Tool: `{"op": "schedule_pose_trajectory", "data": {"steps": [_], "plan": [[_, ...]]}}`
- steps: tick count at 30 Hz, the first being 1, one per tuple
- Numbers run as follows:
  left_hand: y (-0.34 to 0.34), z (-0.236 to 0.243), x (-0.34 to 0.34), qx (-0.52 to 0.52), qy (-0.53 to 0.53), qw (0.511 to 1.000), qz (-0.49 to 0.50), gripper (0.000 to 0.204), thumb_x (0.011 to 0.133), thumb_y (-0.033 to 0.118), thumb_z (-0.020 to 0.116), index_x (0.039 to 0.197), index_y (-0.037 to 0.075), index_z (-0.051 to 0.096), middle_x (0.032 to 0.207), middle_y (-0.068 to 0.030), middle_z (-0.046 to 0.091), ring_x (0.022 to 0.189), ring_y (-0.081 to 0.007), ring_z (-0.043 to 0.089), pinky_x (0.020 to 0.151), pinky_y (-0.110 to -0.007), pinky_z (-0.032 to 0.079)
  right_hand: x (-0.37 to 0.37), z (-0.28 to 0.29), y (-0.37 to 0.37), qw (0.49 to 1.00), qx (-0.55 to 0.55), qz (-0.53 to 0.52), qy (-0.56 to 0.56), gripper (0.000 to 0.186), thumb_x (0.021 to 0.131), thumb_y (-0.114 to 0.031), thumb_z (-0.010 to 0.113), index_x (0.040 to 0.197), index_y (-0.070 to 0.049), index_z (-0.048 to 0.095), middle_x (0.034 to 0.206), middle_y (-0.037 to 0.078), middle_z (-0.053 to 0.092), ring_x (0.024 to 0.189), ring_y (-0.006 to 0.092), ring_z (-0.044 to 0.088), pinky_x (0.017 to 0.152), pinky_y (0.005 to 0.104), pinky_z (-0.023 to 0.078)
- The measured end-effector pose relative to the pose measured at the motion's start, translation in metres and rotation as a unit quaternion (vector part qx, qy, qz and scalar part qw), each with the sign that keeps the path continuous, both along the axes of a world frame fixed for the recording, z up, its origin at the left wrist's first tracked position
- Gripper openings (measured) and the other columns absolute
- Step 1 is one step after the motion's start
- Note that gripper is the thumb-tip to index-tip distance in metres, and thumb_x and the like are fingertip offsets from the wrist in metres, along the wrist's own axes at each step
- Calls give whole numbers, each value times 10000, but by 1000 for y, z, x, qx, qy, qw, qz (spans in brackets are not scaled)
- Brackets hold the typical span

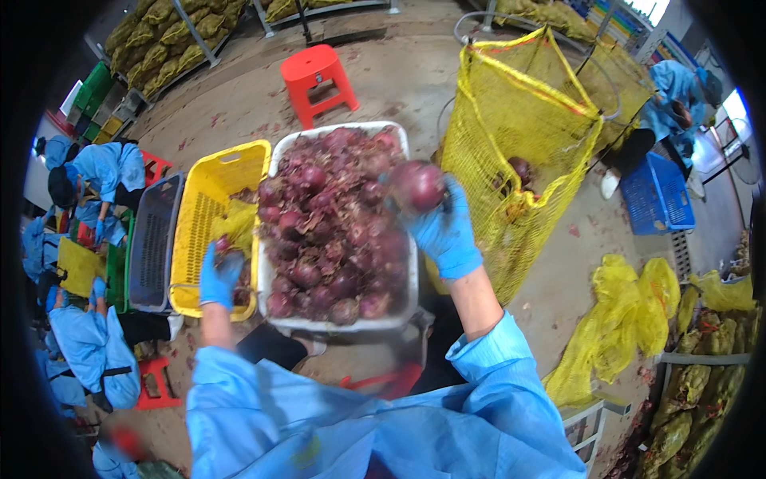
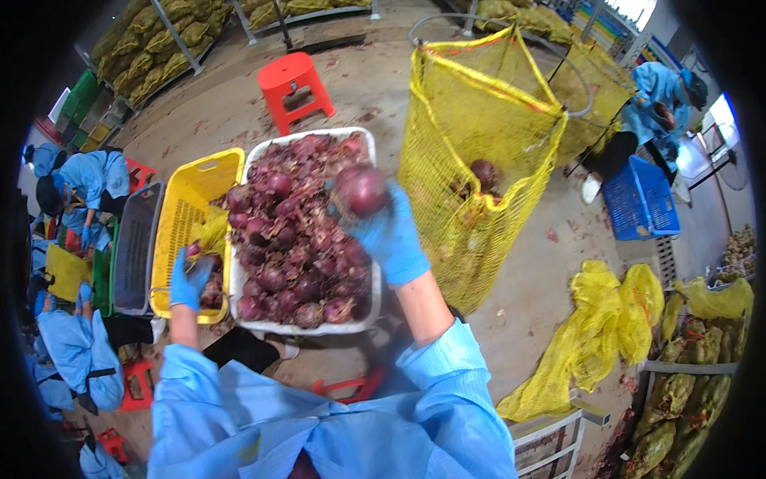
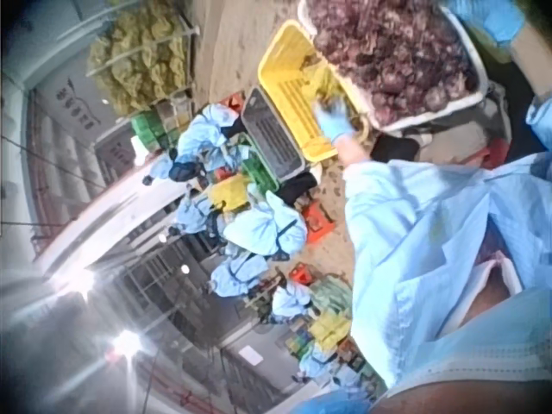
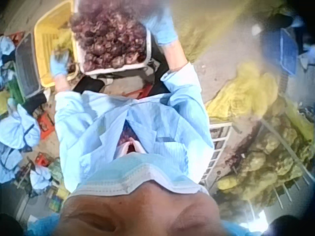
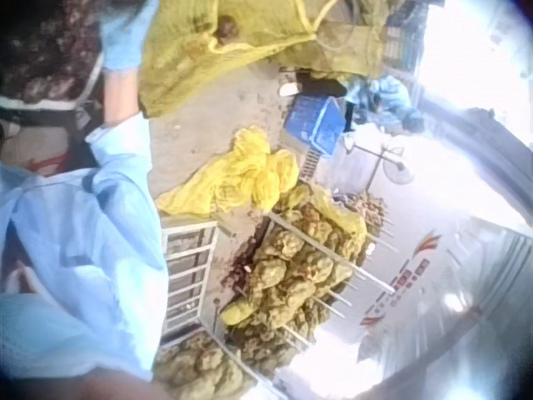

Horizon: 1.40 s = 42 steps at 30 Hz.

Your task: The person sorts red onions from a white bin into a yellow mesh bag by hand.

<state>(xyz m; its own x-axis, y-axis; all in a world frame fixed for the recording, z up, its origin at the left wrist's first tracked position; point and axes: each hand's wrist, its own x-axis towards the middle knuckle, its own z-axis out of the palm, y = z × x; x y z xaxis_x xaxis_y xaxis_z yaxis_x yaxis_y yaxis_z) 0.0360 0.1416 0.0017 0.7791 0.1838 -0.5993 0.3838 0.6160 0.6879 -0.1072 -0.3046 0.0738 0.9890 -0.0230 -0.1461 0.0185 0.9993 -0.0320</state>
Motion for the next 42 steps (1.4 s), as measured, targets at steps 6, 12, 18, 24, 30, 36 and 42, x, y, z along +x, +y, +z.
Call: {"op": "schedule_pose_trajectory", "data": {"steps": [6,12,18,24,30,36,42], "plan": [[99,-21,-10,182,0,974,-133,305,866,329,637,1063,96,619,967,-100,651,892,-266,645,714,-380,538,74,95,-132,959,-156,-228,-64,439,958,-322,507,1267,-14,455,1247,217,518,1096,356,562,979,519,475],[-29,-17,-59,205,-66,952,-215,390,879,177,596,1227,9,541,933,-104,675,772,-190,663,692,-307,548,99,103,-203,901,-327,-259,-115,270,958,-197,482,1026,60,531,1064,233,603,1089,341,565,1038,532,426],[-55,-88,-121,503,-189,757,-373,358,813,249,652,1118,61,653,1005,-133,694,881,-236,678,789,-334,523,39,-14,29,788,-584,192,-15,302,909,-319,570,993,-40,649,876,88,692,697,162,627,650,287,504],[-119,-75,-170,660,-253,580,-405,575,715,263,735,1240,115,549,1051,-154,596,916,-309,624,780,-433,522,-9,-128,130,229,-935,267,-46,654,763,-429,686,1249,-33,501,1038,245,630,943,370,641,790,461,520],[-147,-88,-194,668,-191,540,-475,512,688,248,726,1120,90,501,1052,-173,546,914,-376,592,786,-463,515,-1,-141,158,248,-947,205,-4,776,722,-402,748,1317,-52,397,1157,259,536,910,376,640,722,475,530],[-145,-79,-189,646,-149,579,-475,530,662,211,753,1098,25,515,1063,-169,555,945,-345,591,786,-441,513,-3,-145,158,343,-927,146,37,760,689,-382,758,1295,-30,465,1244,248,515,1059,378,590,876,441,495],[-115,-63,-181,324,-63,865,-378,527,778,221,692,1221,-8,522,1099,-134,619,964,-254,623,848,-383,511,6,-155,134,739,-621,223,135,543,810,-351,650,1221,-24,515,1141,176,592,982,274,621,809,351,521]]}}
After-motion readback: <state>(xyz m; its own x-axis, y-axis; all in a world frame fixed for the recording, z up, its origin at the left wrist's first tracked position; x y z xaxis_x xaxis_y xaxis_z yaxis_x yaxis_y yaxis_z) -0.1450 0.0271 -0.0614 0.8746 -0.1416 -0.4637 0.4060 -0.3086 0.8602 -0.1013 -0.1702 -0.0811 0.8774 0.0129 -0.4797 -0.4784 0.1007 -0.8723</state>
